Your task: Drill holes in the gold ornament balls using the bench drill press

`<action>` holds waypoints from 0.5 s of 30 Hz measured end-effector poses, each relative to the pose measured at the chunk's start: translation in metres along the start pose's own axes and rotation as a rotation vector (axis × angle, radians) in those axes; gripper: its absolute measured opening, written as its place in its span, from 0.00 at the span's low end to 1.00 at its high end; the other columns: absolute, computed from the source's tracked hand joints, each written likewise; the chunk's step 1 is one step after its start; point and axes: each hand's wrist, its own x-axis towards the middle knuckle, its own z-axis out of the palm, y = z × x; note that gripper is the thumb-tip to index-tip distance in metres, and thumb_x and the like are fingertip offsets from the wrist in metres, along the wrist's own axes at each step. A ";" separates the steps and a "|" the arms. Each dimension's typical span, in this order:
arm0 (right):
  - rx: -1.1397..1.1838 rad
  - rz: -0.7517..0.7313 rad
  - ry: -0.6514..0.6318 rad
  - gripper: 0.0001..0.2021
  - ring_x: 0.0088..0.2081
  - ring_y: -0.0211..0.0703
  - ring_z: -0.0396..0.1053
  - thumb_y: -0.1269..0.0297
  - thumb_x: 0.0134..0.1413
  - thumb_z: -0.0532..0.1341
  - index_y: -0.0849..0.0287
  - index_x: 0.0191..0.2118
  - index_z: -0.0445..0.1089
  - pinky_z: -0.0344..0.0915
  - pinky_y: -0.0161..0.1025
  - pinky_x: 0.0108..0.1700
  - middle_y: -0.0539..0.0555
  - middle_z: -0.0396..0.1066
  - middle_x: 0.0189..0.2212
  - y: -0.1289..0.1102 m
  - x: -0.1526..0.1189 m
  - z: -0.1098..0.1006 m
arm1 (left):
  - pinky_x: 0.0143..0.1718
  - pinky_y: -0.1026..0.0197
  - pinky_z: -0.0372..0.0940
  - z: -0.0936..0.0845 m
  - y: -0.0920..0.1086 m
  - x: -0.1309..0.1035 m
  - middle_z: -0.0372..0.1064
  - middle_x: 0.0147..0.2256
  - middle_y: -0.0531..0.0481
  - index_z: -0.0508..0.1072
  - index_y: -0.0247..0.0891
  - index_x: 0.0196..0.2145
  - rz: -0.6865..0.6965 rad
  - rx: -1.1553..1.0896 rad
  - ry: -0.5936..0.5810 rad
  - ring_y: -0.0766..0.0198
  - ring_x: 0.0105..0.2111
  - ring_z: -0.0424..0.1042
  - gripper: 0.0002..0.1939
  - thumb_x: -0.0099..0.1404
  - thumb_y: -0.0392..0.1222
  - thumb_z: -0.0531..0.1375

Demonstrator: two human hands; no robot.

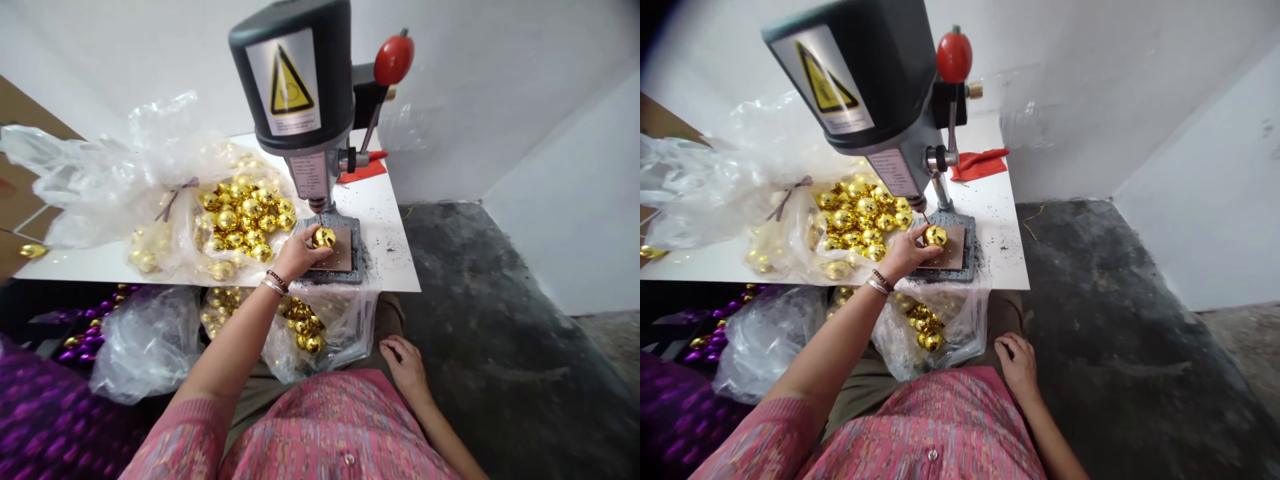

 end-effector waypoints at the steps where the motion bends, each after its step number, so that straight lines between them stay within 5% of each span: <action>1: 0.008 0.012 -0.003 0.22 0.49 0.36 0.68 0.50 0.61 0.57 0.64 0.51 0.67 0.71 0.42 0.54 0.57 0.69 0.47 -0.002 0.002 -0.006 | 0.38 0.64 0.67 0.000 0.000 0.000 0.75 0.35 0.50 0.71 0.36 0.61 -0.004 -0.020 -0.003 0.64 0.33 0.73 0.35 0.56 0.44 0.70; 8: 0.034 -0.004 0.207 0.24 0.33 0.28 0.66 0.45 0.62 0.54 0.67 0.41 0.69 0.68 0.31 0.39 0.52 0.69 0.32 -0.046 0.025 -0.069 | 0.45 0.60 0.69 0.006 -0.007 -0.003 0.77 0.43 0.47 0.70 0.40 0.62 0.014 -0.084 0.017 0.59 0.39 0.75 0.36 0.56 0.45 0.69; 12: 0.025 -0.142 0.401 0.28 0.42 0.37 0.69 0.42 0.61 0.50 0.63 0.42 0.73 0.68 0.37 0.48 0.60 0.74 0.40 -0.118 0.055 -0.092 | 0.44 0.59 0.69 0.008 -0.008 -0.003 0.77 0.43 0.48 0.70 0.42 0.62 0.016 -0.076 0.012 0.58 0.40 0.75 0.35 0.57 0.45 0.69; 15: 0.013 -0.309 0.340 0.25 0.47 0.41 0.69 0.42 0.59 0.53 0.60 0.42 0.75 0.66 0.42 0.57 0.59 0.74 0.42 -0.185 0.095 -0.088 | 0.45 0.58 0.68 0.007 -0.006 -0.004 0.78 0.43 0.48 0.70 0.43 0.61 0.015 -0.055 0.014 0.58 0.41 0.75 0.34 0.57 0.45 0.69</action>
